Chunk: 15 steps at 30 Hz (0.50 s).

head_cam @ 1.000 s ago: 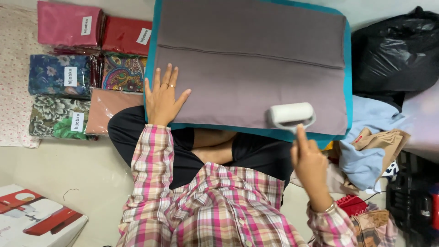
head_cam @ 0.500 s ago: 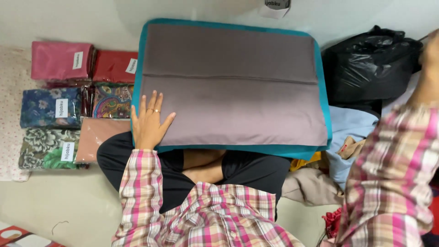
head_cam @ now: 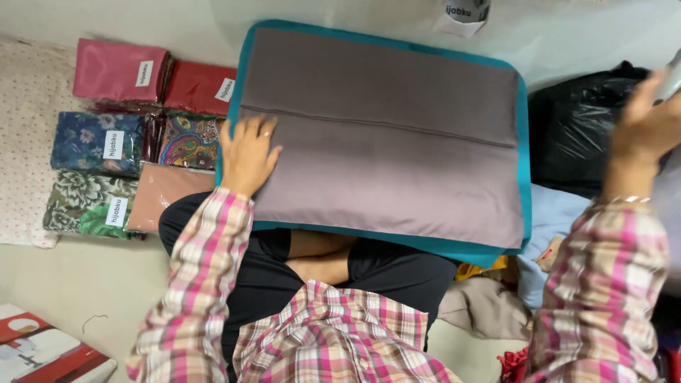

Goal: The person is cleaning a hijab with a lint roller and then folding it neatly.

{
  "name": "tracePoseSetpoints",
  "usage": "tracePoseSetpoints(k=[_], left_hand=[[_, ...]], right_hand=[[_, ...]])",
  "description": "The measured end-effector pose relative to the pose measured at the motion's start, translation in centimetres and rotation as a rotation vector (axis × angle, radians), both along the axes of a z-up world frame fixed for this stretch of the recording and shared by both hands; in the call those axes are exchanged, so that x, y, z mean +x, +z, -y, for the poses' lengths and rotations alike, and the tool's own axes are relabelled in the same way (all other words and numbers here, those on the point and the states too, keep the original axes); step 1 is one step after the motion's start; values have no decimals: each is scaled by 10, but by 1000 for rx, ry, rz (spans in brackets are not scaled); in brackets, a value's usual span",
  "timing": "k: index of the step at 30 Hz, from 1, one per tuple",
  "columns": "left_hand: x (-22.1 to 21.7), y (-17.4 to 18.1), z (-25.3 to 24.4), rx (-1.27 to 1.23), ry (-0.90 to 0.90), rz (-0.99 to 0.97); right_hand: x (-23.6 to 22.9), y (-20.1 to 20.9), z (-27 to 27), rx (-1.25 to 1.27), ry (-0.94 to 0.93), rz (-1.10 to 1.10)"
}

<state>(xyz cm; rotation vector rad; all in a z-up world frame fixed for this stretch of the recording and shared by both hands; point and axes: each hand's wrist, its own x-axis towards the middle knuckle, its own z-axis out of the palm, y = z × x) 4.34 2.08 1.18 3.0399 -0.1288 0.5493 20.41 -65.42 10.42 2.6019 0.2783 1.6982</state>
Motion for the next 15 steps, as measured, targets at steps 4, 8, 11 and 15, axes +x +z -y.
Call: tracePoseSetpoints(k=[4, 8, 11, 15], left_hand=[[57, -13, -1, 200, -176, 155], [107, -53, -14, 244, -202, 243], [122, -68, -25, 273, -178, 354], [124, -49, -32, 257, -163, 407]], right_hand=[[-47, -11, -130, -291, 374, -344], [-41, -93, -160, -416, 339, -717], [-10, -118, -136, -393, 281, -722], [20, -130, -93, -476, 184, -621]])
